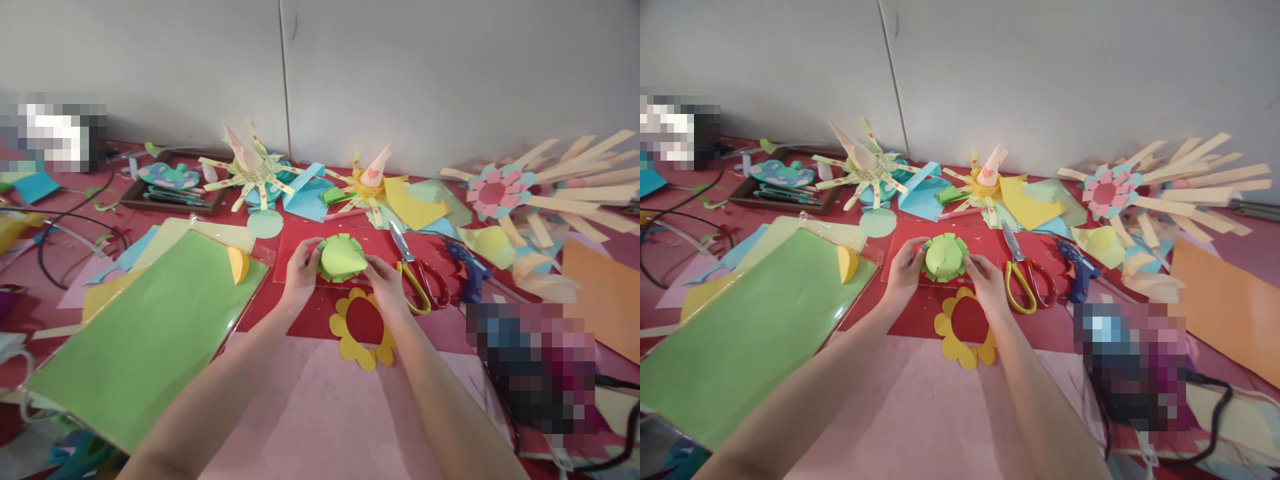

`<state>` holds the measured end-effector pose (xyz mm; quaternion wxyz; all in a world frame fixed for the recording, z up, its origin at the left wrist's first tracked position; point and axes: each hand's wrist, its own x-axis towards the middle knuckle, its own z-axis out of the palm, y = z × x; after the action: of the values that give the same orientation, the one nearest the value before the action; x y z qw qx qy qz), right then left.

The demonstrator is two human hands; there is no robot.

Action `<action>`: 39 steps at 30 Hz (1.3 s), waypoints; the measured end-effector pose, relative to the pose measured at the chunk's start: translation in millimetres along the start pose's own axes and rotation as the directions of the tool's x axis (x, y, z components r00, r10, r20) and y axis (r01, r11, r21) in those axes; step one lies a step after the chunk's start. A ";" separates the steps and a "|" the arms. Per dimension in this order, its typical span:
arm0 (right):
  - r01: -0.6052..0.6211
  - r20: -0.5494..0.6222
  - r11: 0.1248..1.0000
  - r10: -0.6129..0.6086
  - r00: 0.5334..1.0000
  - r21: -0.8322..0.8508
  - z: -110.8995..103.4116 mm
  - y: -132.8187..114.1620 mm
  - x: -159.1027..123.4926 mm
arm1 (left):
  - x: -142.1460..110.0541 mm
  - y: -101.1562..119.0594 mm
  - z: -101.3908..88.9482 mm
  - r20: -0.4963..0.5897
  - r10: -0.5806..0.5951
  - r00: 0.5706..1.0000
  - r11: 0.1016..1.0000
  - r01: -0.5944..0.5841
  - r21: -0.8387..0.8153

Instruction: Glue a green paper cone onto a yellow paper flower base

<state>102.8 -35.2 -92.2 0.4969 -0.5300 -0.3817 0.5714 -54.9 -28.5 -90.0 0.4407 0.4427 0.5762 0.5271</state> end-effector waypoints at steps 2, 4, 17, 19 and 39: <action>-0.007 0.013 1.000 0.007 1.000 -0.009 -0.6 1.1 0.1 | -2.1 1.9 -0.3 -0.003 0.018 1.000 1.000 -0.018 0.026; 0.000 -0.003 1.000 0.000 1.000 -0.012 -1.1 2.6 0.5 | -5.2 3.7 0.5 0.017 0.051 0.999 0.998 -0.052 0.036; -0.016 0.090 0.999 0.013 0.996 0.034 3.8 -3.0 -5.4 | -0.7 0.9 -1.2 -0.005 0.009 1.000 0.990 -0.010 -0.144; -0.016 0.057 0.998 0.013 0.998 0.053 3.8 -1.3 -5.1 | -2.2 1.1 -1.3 -0.007 0.018 1.000 0.988 -0.019 -0.156; -0.066 0.037 0.997 0.065 0.997 0.027 4.4 -6.6 -8.5 | -8.5 16.5 -0.9 0.320 -0.161 0.934 0.950 0.235 -0.208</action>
<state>99.1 -41.7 -83.2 0.4782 -0.5248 -0.3648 0.6024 -53.2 -36.1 -73.2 0.6245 0.3993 0.4761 0.4730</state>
